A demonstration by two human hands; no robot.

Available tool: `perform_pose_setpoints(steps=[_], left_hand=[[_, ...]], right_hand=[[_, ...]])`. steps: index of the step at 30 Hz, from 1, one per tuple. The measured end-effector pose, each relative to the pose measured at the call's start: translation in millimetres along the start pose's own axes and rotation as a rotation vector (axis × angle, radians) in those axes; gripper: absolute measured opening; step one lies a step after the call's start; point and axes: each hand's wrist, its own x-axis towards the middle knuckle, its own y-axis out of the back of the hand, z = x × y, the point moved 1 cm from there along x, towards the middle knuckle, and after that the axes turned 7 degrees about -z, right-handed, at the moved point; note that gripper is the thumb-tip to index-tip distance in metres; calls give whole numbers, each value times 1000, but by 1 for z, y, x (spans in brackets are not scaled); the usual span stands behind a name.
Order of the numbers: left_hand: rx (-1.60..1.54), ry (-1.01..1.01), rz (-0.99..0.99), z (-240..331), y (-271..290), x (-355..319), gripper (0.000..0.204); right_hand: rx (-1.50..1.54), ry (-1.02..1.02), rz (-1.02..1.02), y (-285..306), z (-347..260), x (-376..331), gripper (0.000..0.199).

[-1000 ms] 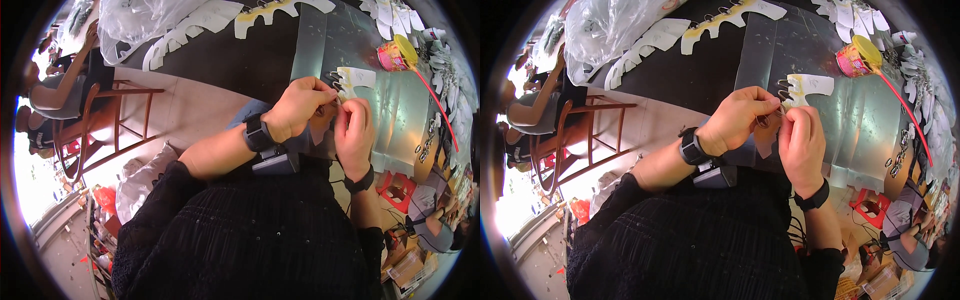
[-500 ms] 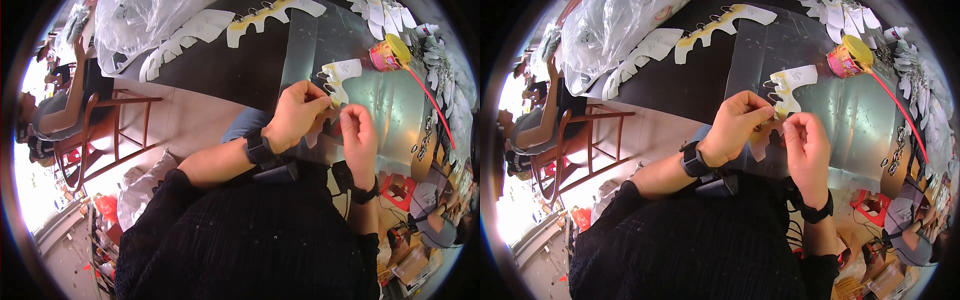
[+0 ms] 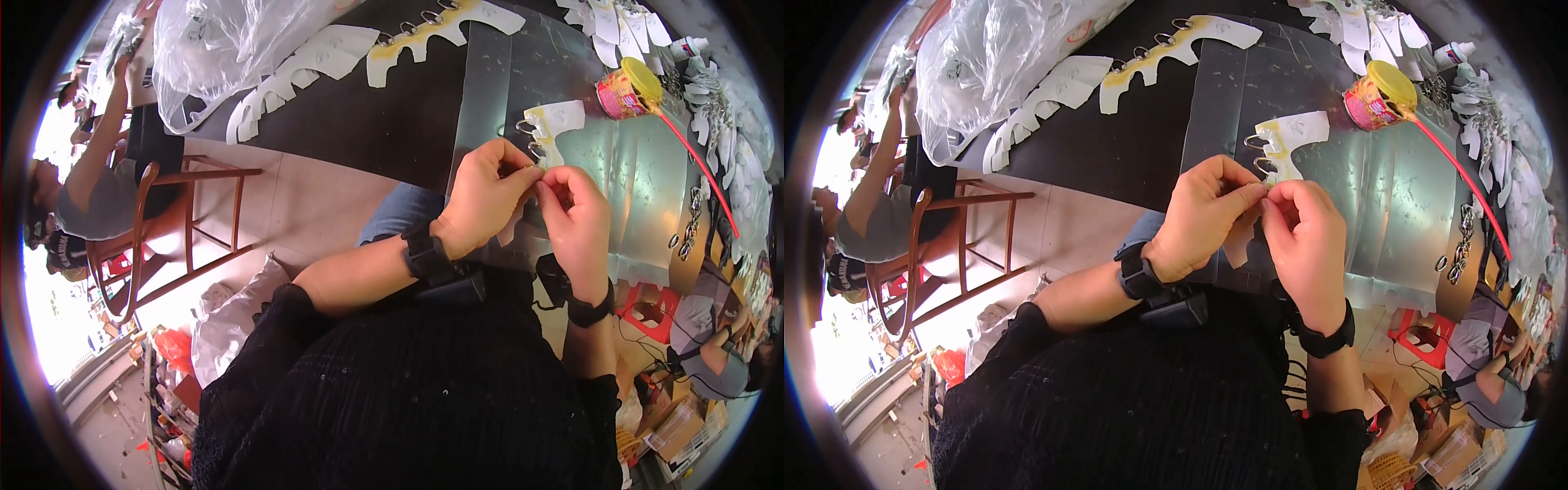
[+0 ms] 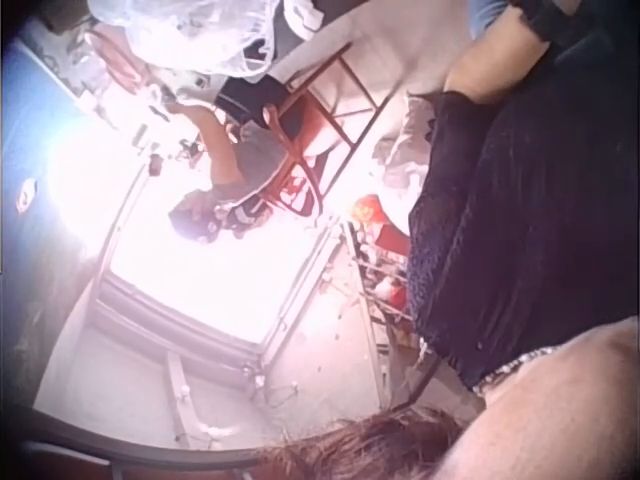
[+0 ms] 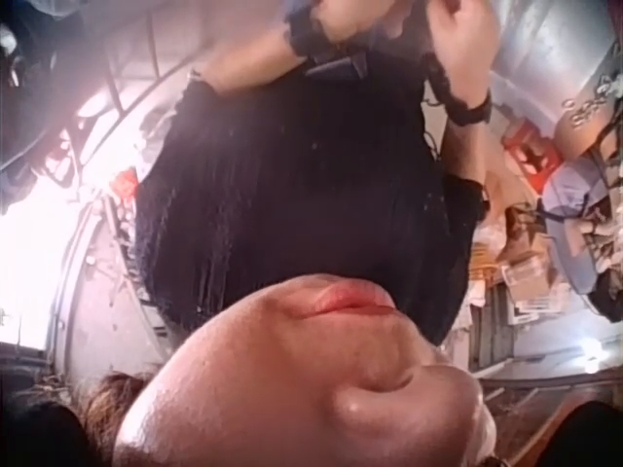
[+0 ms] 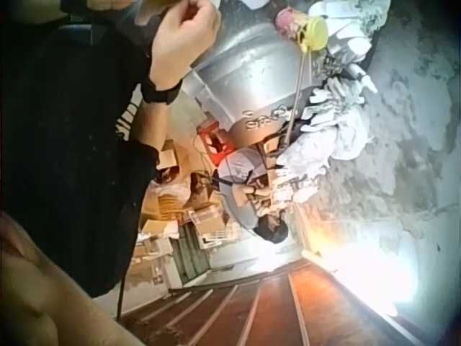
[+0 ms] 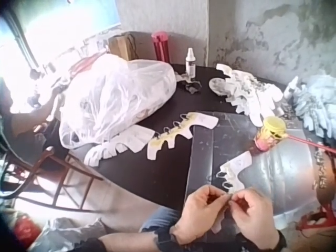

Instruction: Manually assemble and attach small decorative or structural components to a shoe upper material.

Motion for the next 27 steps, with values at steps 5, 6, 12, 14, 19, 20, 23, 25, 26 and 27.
perform_pose_setpoints(steps=[5, 6, 12, 14, 19, 20, 23, 25, 26, 27], left_hand=[[-26, -35, -4, 2, 3, 2, 9], [-119, -19, -7, 2, 4, 4, 10], [-303, -29, 18, -10, 7, 7, 11], [-268, -37, 25, -9, 7, 6, 10], [-81, -37, 47, 0, 7, 5, 9], [-81, -33, 43, 0, 7, 5, 9], [-3, -82, 64, 4, 5, 3, 9], [9, -71, 40, 6, 4, 1, 9], [10, -72, 44, 6, 4, 1, 9], [41, -73, 35, 6, 4, 1, 9]], right_hand=[[216, -81, -23, 1, 6, 1, 4], [254, -54, 13, 0, 9, -1, 3], [696, -243, -35, -7, 22, -4, 3], [535, -204, -39, -7, 19, -4, 4], [371, -85, 21, 5, 5, -10, 11], [302, -19, 51, 5, 0, -8, 14], [292, 49, 162, -3, -8, 2, 19], [-38, 163, 40, -1, -2, 4, 18], [-35, 166, 38, -2, 0, 4, 18], [-12, 143, 41, -3, 2, 5, 16]])
